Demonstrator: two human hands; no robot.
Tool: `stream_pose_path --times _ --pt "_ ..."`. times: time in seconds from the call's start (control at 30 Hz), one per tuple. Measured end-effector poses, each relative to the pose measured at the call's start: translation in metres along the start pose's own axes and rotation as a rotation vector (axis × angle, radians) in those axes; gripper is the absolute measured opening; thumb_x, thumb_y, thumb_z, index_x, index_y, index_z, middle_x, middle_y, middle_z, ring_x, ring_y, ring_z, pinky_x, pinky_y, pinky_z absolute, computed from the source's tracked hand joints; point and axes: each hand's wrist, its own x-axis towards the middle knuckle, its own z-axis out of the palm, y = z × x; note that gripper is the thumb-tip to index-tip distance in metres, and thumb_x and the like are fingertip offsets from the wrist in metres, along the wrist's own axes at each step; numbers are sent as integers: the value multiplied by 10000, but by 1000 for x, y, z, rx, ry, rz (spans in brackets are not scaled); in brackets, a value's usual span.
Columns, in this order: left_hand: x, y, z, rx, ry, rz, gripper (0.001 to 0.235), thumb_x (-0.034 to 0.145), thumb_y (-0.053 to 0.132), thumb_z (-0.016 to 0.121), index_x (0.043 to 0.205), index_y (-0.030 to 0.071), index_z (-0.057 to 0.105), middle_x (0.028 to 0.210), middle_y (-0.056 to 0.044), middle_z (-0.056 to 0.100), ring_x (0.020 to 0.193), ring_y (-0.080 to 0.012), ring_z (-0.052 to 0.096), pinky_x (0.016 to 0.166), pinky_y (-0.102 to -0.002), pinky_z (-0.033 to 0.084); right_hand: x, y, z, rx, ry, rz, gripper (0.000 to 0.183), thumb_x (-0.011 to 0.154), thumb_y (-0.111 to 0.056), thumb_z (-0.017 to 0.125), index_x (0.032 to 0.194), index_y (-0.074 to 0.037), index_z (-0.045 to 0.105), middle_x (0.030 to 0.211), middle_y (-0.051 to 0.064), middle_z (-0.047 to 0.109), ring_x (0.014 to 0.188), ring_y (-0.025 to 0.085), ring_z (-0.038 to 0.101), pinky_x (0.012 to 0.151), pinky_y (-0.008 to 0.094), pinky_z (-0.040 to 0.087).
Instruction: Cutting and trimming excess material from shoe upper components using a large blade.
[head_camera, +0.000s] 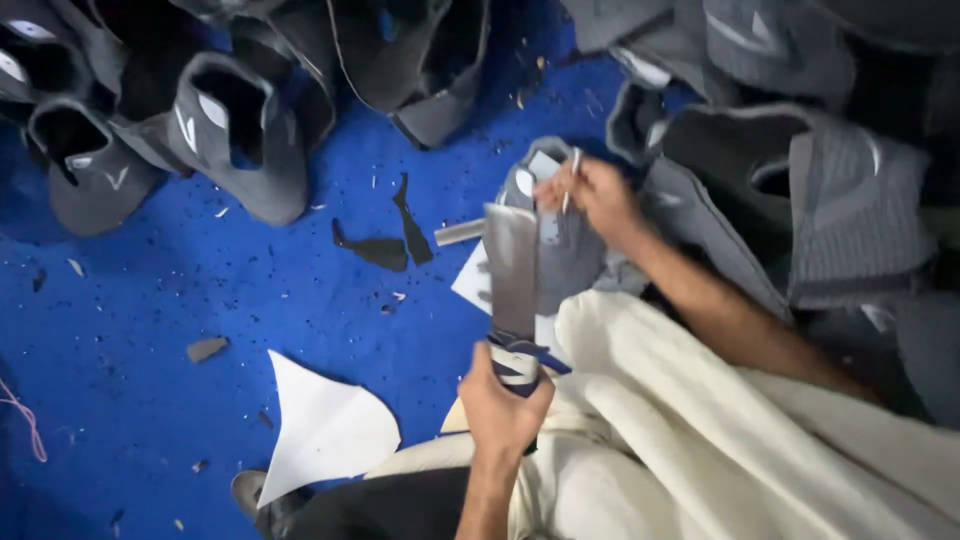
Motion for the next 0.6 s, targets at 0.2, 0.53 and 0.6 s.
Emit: stream_pose_path --times 0.2,0.53,0.6 --pt "-23 -10 -40 -320 -49 96 221 799 176 720 908 69 561 703 -63 652 635 -184 635 717 -358 566 11 -21 -4 392 -136 41 149 1056 -74 502 1060 9 626 1164 147 736 1037 215 746 890 334 599" --pt "15 -14 11 -21 80 59 403 656 156 840 960 38 604 788 -114 725 724 -281 747 656 -353 573 13 17 -3 -72 49 -328 156 975 -35 586 1114 0 645 1027 130 758 936 293 726 815 390 587" --pt "6 16 -10 -47 134 55 359 658 152 825 910 42 595 746 -96 712 653 -244 751 630 -349 579 22 11 -3 401 105 -177 71 1082 -76 573 1068 -13 601 1019 82 764 907 248 721 812 369 581"
